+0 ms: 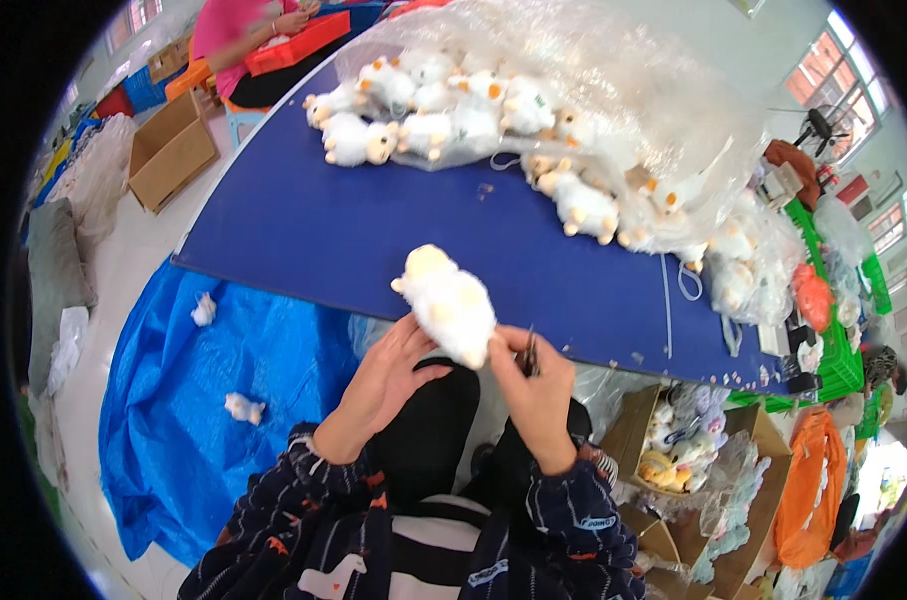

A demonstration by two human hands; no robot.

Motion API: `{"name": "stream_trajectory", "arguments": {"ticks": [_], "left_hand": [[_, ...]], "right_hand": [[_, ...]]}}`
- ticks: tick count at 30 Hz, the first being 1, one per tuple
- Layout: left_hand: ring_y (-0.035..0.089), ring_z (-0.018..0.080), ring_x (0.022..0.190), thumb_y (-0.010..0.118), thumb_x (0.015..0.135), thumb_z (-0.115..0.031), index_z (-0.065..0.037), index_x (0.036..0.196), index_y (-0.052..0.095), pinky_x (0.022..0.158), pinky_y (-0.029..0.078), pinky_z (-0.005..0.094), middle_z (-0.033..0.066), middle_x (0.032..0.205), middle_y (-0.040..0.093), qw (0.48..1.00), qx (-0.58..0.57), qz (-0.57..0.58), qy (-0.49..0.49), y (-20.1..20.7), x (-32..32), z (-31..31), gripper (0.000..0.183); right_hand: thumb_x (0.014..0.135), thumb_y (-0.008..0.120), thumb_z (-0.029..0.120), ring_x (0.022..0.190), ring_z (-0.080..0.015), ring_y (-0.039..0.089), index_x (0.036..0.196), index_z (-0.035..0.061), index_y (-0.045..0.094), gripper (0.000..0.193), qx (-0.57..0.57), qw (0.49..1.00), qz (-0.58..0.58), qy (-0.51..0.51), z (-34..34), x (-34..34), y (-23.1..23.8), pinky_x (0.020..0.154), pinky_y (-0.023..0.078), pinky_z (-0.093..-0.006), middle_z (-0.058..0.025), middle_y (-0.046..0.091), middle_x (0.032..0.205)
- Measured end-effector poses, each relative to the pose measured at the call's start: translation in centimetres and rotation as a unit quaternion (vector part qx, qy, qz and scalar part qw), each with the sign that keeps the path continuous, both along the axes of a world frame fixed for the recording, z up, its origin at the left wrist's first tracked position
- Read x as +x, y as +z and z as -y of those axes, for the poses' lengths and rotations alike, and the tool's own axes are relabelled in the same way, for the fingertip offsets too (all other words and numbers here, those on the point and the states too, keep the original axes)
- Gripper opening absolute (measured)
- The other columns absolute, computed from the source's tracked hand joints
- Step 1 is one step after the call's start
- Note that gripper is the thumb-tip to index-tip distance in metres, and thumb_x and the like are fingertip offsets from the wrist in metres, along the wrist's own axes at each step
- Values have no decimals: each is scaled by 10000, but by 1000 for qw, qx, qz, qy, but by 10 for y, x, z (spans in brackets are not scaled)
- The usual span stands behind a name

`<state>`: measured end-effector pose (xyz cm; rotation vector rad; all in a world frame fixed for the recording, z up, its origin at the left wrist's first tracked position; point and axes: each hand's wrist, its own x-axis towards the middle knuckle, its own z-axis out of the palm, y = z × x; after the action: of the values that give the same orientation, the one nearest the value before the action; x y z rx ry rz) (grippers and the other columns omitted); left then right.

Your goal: The person sits on the floor and uses scissors to trim loose threads and fluff on small white stuffed toys. They handle each toy individually, snipping stray fibers, then place the finished items into a plastic bag and later into a cardboard box.

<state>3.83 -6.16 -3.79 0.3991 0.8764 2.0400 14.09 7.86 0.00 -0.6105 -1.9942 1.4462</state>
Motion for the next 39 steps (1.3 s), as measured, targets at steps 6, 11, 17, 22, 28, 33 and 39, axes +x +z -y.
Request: {"name": "stream_trajectory", "arguments": {"ticks": [6,11,17,22,28,33,39], "left_hand": [[489,225,1135,401,934,-365,-80,1294,361,931,411,417,80,1222,498,993,10,110,-36,-13,21,4,461],[506,209,1105,431,923,-362,-83,1274,388,920,416,407,65,1192,521,993,13,118,-13,-14,36,1,450],[507,202,1093,446,918,-367,-103,1256,413,925,401,401,48,1177,530,992,-2,128,-19,-7,53,-3,430],[497,209,1114,430,922,-373,-114,1258,413,936,390,407,46,1198,522,986,10,161,-38,-7,53,0,424],[510,197,1090,435,922,-395,-102,1260,403,888,425,402,61,1190,520,979,13,199,-48,-3,50,0,449],[501,194,1102,429,927,-388,-111,1269,393,900,424,403,58,1198,514,976,12,211,-43,2,53,0,442],[502,190,1100,419,933,-377,-115,1276,386,904,417,409,54,1192,515,976,11,211,-46,-1,53,1,433]], "right_hand": [[783,648,40,539,-42,416,908,-12,630,137,158,985,5,71,27,39,-26,491,340,-194,-24,584,724],[651,758,48,586,-116,544,951,31,608,336,254,966,-26,44,36,53,-17,487,436,-223,-85,577,889],[698,715,42,538,-131,520,836,20,590,187,238,969,-36,53,43,50,-28,489,432,-228,-62,570,765],[822,613,151,542,-48,414,806,-15,575,171,-423,884,-14,198,27,68,-10,505,323,-176,-5,511,639],[793,627,123,617,-108,528,1044,-6,574,286,134,975,15,175,9,80,-11,509,416,-237,-40,547,815],[715,695,109,687,-215,601,1096,10,559,416,347,932,50,89,22,73,-19,562,485,-283,-86,571,863],[667,737,123,652,-197,581,1073,21,571,450,451,890,21,62,26,69,-27,539,469,-278,-62,570,822]]}}
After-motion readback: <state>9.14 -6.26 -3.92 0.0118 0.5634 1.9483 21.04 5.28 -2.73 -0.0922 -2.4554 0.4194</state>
